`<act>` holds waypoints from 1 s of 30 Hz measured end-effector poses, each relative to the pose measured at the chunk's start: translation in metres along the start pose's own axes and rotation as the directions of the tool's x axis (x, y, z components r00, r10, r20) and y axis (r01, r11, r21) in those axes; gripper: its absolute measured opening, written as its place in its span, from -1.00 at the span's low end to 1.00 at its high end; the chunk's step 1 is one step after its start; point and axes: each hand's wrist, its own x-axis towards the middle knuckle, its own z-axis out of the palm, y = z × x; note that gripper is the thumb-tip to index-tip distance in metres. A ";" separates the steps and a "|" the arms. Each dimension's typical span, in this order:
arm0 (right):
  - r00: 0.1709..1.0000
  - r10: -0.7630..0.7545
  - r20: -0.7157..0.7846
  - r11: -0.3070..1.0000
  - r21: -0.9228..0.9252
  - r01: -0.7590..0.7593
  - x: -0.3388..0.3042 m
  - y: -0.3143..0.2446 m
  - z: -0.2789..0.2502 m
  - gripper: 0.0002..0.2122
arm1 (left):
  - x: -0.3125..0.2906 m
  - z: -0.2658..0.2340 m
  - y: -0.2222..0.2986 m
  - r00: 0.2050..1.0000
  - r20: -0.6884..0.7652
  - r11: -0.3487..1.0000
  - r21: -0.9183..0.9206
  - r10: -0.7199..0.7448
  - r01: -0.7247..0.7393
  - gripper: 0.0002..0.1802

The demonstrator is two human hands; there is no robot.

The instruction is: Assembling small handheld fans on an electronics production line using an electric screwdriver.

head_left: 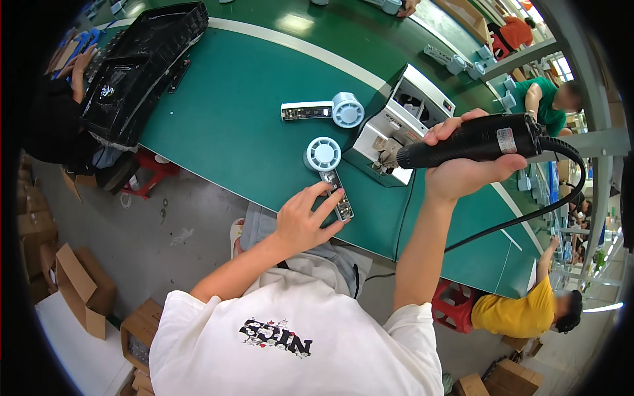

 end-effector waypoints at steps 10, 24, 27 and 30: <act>0.986 -0.029 0.164 0.904 0.425 -0.044 -0.071 -0.012 -0.034 -0.07 | 0.001 -0.004 0.001 0.999 0.041 0.999 0.023 -0.031 0.030 -0.36; 0.997 -0.002 0.073 0.948 0.317 -0.021 -0.099 -0.004 -0.039 -0.08 | 0.003 -0.001 0.001 0.999 0.034 0.999 -0.028 -0.040 0.041 -0.37; 0.998 -0.015 0.061 0.953 0.304 -0.005 -0.100 -0.002 -0.038 -0.08 | 0.003 -0.001 0.002 0.998 0.035 0.999 -0.012 -0.053 0.053 -0.38; 0.999 -0.005 0.034 0.957 0.290 -0.006 -0.101 -0.001 -0.038 -0.07 | 0.003 -0.003 0.002 0.997 0.046 0.998 -0.017 -0.057 0.058 -0.38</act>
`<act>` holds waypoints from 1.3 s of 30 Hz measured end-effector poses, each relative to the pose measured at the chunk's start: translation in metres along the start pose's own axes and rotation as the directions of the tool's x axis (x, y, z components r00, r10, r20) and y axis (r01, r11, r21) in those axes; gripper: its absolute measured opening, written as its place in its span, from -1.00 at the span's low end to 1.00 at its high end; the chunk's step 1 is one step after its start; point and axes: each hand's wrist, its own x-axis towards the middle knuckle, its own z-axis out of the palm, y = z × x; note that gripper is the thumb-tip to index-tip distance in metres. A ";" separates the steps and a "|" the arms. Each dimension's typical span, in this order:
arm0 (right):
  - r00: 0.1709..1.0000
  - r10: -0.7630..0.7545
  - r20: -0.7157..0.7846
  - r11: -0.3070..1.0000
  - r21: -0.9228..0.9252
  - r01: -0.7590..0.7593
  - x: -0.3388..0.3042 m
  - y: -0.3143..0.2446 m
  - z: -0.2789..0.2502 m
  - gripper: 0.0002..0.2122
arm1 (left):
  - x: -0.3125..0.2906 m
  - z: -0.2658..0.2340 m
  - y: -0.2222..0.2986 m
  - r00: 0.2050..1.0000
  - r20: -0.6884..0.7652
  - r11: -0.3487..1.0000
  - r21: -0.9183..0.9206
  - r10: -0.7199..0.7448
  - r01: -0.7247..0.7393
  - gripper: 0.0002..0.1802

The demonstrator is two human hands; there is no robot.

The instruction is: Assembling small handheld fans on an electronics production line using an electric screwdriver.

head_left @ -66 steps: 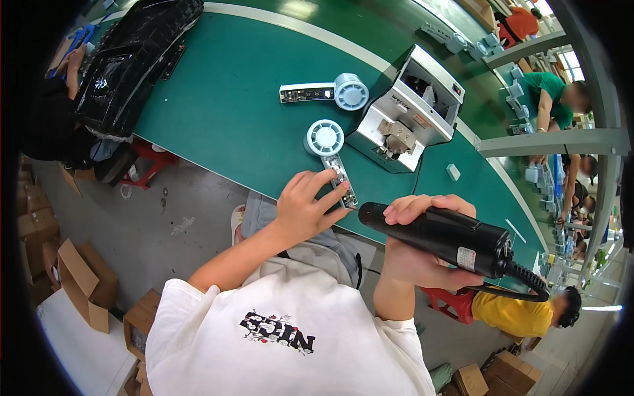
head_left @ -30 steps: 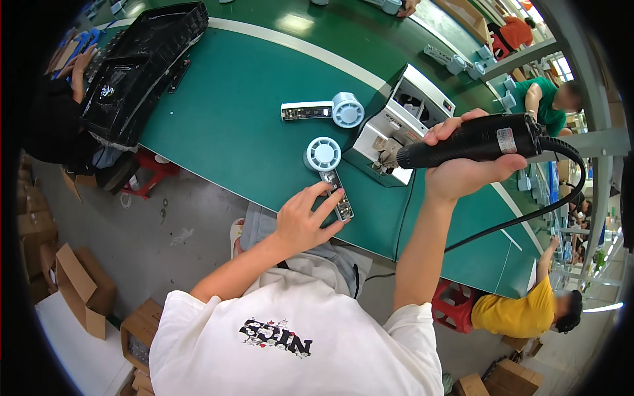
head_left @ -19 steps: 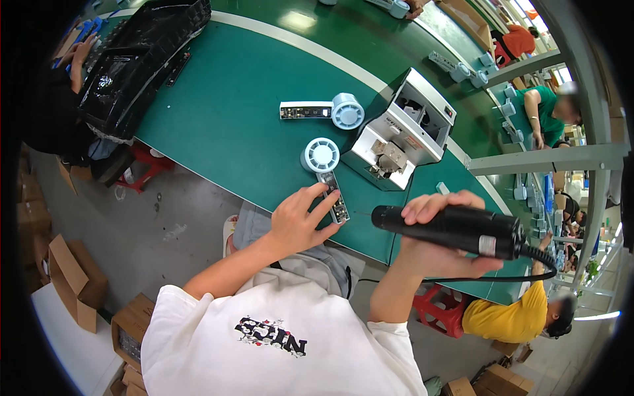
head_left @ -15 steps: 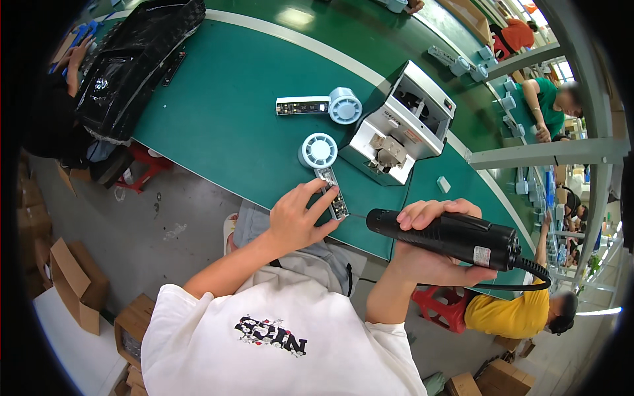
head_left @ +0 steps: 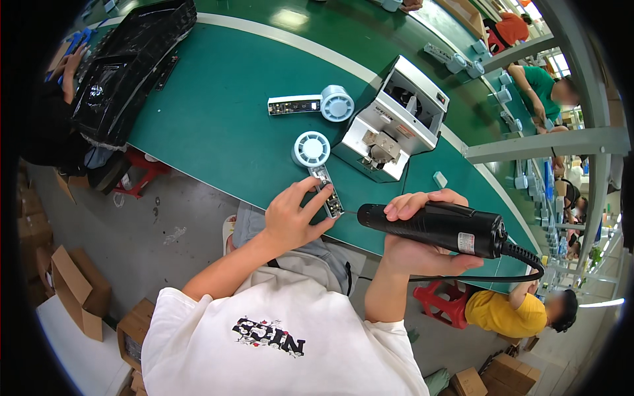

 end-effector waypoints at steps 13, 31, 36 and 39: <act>0.995 0.009 0.099 0.999 -0.052 -0.004 -0.003 0.000 0.003 -0.05 | -0.002 0.001 -0.002 1.000 0.007 1.000 -0.001 0.004 -0.004 -0.38; 0.962 -0.069 0.266 0.997 0.050 0.057 -0.008 0.015 0.003 0.00 | -0.002 0.002 -0.003 1.000 0.006 1.000 -0.008 0.000 0.000 -0.38; 0.953 0.057 0.296 0.990 0.106 -0.092 0.028 -0.001 0.004 0.01 | -0.003 0.004 -0.004 1.000 -0.022 1.000 -0.026 0.006 -0.006 -0.38; 0.978 -0.055 0.203 0.973 0.231 0.007 0.072 -0.012 0.011 -0.01 | -0.002 0.004 -0.001 1.000 -0.031 1.000 -0.019 -0.001 0.000 -0.39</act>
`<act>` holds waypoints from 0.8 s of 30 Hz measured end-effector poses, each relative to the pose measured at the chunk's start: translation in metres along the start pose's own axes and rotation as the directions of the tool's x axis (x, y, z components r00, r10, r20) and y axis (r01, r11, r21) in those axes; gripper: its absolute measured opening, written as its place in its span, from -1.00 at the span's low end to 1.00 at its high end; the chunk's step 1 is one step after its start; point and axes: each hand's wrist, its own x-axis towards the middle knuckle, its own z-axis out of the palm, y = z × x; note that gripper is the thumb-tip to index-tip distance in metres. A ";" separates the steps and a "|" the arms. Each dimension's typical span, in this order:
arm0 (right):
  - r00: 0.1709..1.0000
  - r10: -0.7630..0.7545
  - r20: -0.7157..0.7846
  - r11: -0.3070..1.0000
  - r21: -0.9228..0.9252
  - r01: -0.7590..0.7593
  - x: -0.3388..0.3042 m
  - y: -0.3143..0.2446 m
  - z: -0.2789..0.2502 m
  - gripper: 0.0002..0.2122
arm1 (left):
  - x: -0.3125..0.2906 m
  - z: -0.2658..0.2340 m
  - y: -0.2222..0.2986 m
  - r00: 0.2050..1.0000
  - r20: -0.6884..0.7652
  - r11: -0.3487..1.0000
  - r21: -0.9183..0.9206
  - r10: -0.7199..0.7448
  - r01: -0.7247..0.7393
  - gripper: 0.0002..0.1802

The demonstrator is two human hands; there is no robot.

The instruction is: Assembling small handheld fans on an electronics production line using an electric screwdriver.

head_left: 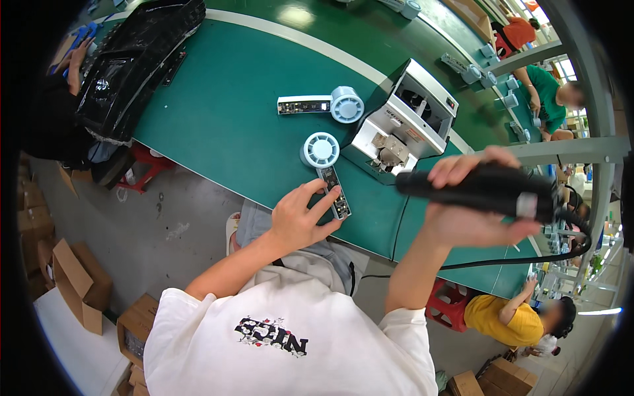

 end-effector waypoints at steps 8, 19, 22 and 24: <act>0.965 -0.012 -0.263 0.846 -0.517 -0.131 0.037 0.033 0.014 -0.07 | 0.001 -0.003 0.000 1.000 0.009 1.000 0.022 0.002 -0.002 -0.40; 0.996 0.047 -0.082 0.997 -0.051 -0.052 -0.011 0.025 0.039 -0.04 | 0.000 -0.001 -0.004 1.000 0.011 1.000 -0.011 0.021 -0.021 -0.38; 0.997 0.060 -0.054 0.995 -0.080 -0.064 -0.016 0.041 0.048 -0.03 | 0.001 -0.002 -0.003 1.000 0.004 1.000 -0.014 0.013 -0.013 -0.37; 0.993 0.074 -0.093 0.990 -0.111 -0.084 -0.015 0.045 0.045 -0.03 | 0.001 -0.003 -0.003 1.000 0.009 1.000 -0.017 0.008 -0.008 -0.38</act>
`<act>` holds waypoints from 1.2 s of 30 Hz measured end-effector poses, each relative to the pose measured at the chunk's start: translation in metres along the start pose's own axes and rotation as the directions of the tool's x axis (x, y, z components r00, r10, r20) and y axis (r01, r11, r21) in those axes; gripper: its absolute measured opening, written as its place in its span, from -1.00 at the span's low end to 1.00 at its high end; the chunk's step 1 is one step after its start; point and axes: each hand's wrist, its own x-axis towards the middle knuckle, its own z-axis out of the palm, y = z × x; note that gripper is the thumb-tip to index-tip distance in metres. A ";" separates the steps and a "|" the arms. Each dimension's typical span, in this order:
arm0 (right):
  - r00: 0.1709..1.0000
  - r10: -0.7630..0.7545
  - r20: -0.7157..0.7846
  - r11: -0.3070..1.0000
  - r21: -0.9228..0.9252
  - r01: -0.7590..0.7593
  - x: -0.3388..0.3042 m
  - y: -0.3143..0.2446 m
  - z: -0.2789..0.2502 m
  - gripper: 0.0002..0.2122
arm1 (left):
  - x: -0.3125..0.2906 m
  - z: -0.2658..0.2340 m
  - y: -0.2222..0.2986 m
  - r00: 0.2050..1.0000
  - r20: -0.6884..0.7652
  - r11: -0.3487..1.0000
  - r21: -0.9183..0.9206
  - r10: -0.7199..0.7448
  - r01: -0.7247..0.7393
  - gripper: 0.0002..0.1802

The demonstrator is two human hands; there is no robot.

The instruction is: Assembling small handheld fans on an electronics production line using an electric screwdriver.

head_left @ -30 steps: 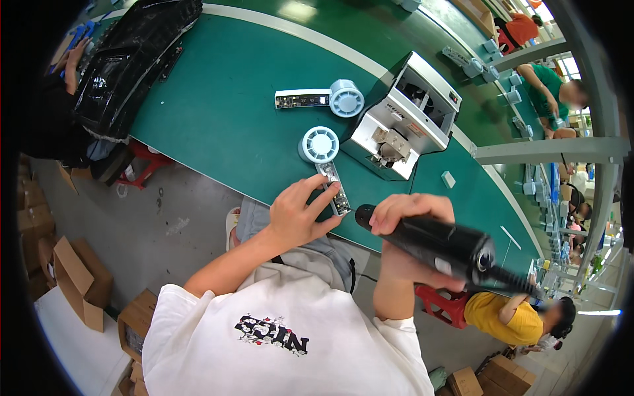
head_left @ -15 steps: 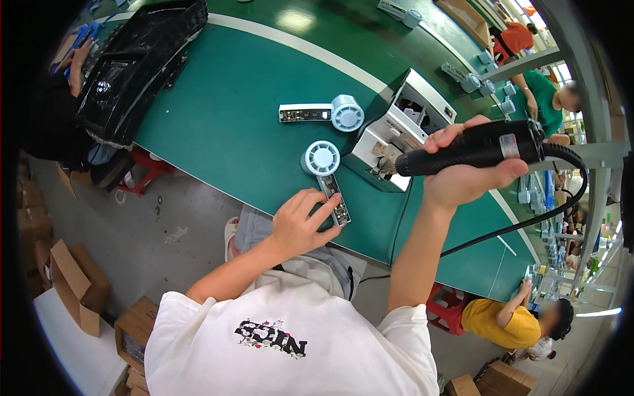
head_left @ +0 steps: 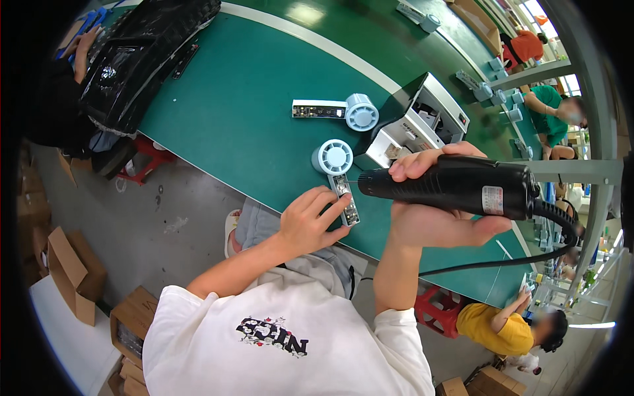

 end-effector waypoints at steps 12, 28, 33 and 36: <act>0.972 -0.219 -0.089 0.966 -0.158 0.203 0.029 -0.029 -0.033 -0.05 | 0.001 0.001 0.001 1.000 0.016 1.000 0.030 -0.003 0.002 -0.39; 0.984 -0.020 -0.176 0.962 -0.273 -0.029 0.031 -0.019 -0.032 -0.08 | 0.003 -0.001 0.004 1.000 0.011 1.000 0.031 -0.006 0.006 -0.41; 0.997 -0.003 -0.080 1.000 -0.003 0.003 0.001 -0.017 -0.011 -0.07 | 0.001 0.001 0.000 1.000 0.007 1.000 0.010 0.004 -0.004 -0.41; 0.999 -0.006 -0.035 1.000 0.005 0.006 -0.007 -0.008 0.001 -0.05 | 0.000 -0.001 -0.001 1.000 0.012 1.000 -0.003 0.010 -0.010 -0.39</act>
